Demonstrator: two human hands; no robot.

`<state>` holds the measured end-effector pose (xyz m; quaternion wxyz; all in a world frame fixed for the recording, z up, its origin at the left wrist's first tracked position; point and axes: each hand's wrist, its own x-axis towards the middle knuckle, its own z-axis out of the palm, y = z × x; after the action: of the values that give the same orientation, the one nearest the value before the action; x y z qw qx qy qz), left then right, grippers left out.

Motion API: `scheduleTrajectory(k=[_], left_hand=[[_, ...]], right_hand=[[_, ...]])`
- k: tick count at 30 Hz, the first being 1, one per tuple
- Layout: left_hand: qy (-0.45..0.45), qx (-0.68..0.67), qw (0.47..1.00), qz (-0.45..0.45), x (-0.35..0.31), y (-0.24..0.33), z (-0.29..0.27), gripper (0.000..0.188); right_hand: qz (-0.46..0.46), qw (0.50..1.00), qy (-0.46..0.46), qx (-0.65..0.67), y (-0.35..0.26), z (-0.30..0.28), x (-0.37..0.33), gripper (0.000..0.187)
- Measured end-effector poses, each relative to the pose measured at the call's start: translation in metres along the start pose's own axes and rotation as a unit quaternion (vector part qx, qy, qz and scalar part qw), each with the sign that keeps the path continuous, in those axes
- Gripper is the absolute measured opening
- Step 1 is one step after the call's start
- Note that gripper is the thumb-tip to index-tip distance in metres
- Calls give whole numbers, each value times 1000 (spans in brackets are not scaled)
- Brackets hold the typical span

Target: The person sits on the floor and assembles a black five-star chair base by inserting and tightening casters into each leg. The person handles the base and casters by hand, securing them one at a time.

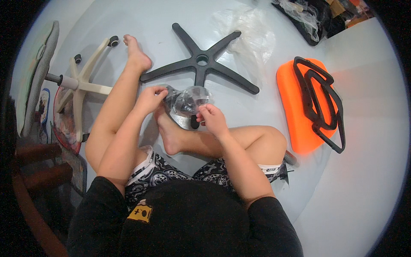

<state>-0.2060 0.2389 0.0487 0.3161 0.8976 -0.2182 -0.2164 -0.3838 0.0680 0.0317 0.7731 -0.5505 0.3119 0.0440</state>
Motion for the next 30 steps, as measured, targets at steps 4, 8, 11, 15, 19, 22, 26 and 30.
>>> scheduleTrajectory(k=[4,8,11,15,19,22,26,30], left_hand=[[81,45,980,177,-19,20,-5,53],[-11,52,969,241,-38,62,-14,47],[-40,-78,987,133,-40,60,-12,25],[-98,-164,964,184,-45,68,-19,14],[-57,-138,966,210,-50,80,-23,14],[24,-162,971,175,-58,84,-29,13],[84,-150,973,152,-85,92,-38,12],[24,-115,974,192,-97,89,-3,13]], right_hand=[[0,999,-22,45,-6,17,-6,23],[-57,990,-92,-95,-10,21,-8,22],[-25,977,-128,-167,-42,18,-23,21],[-256,923,29,-287,-79,15,-40,21],[-420,797,85,-426,-80,26,-44,18],[-373,840,59,-390,-79,27,-49,16],[-225,948,0,-224,-70,32,-52,16],[-231,955,-6,-185,-59,23,-58,18]])
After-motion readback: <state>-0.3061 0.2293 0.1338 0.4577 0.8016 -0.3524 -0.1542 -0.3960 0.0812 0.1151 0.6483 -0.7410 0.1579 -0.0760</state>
